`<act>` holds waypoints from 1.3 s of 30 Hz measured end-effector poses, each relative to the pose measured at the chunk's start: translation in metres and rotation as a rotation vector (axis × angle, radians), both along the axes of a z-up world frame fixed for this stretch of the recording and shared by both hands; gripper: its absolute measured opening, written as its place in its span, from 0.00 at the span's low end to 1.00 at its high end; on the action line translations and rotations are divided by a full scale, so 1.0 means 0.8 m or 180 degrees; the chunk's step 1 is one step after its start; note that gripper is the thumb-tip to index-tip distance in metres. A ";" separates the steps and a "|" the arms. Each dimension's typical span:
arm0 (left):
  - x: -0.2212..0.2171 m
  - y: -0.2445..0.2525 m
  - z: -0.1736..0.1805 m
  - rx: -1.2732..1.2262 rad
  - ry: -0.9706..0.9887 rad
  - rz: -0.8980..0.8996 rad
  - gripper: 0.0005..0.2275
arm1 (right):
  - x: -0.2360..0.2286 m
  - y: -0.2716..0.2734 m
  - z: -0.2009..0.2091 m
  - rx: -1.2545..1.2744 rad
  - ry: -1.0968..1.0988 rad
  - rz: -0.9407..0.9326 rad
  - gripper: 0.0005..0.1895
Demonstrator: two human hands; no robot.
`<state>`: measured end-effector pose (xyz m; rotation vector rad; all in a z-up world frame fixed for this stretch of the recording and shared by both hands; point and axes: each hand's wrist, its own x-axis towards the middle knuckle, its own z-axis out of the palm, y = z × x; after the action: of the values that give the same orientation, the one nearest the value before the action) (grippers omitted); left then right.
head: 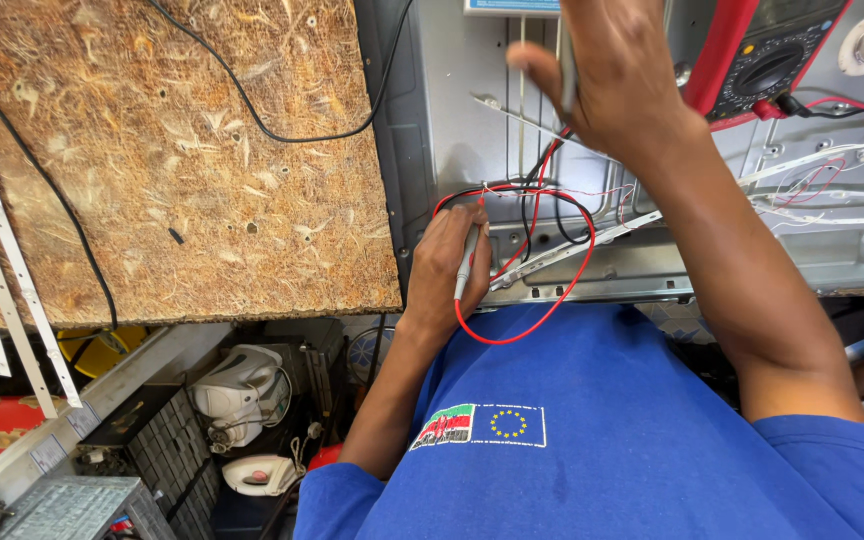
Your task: The person uses a multimeter to test the electrical continuity of LED strips attached to the back of a disassembled television. They connect the multimeter probes to various points on the LED strips and wires, checking for readings on the multimeter display.
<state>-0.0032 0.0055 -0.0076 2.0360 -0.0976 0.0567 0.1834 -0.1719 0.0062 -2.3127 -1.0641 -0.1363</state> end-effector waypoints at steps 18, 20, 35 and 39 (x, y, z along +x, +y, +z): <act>0.002 0.002 -0.004 0.0028 -0.0270 0.0157 0.04 | -0.077 0.013 -0.007 0.0827 0.1594 0.0548 0.06; 0.002 0.002 -0.005 0.0036 -0.0273 0.0155 0.04 | -0.079 0.014 -0.008 0.0791 0.1643 0.0550 0.07; -0.001 0.002 -0.009 0.0082 -0.0187 0.0132 0.05 | -0.085 0.016 -0.009 0.0539 0.1787 0.0612 0.06; -0.001 0.002 -0.007 0.0112 -0.0166 0.0125 0.05 | -0.087 0.015 -0.013 0.0460 0.1774 0.0610 0.06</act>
<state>-0.0038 0.0073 -0.0134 2.0721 -0.0920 0.1336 0.1141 -0.1600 -0.0038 -1.9336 -0.9357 0.4649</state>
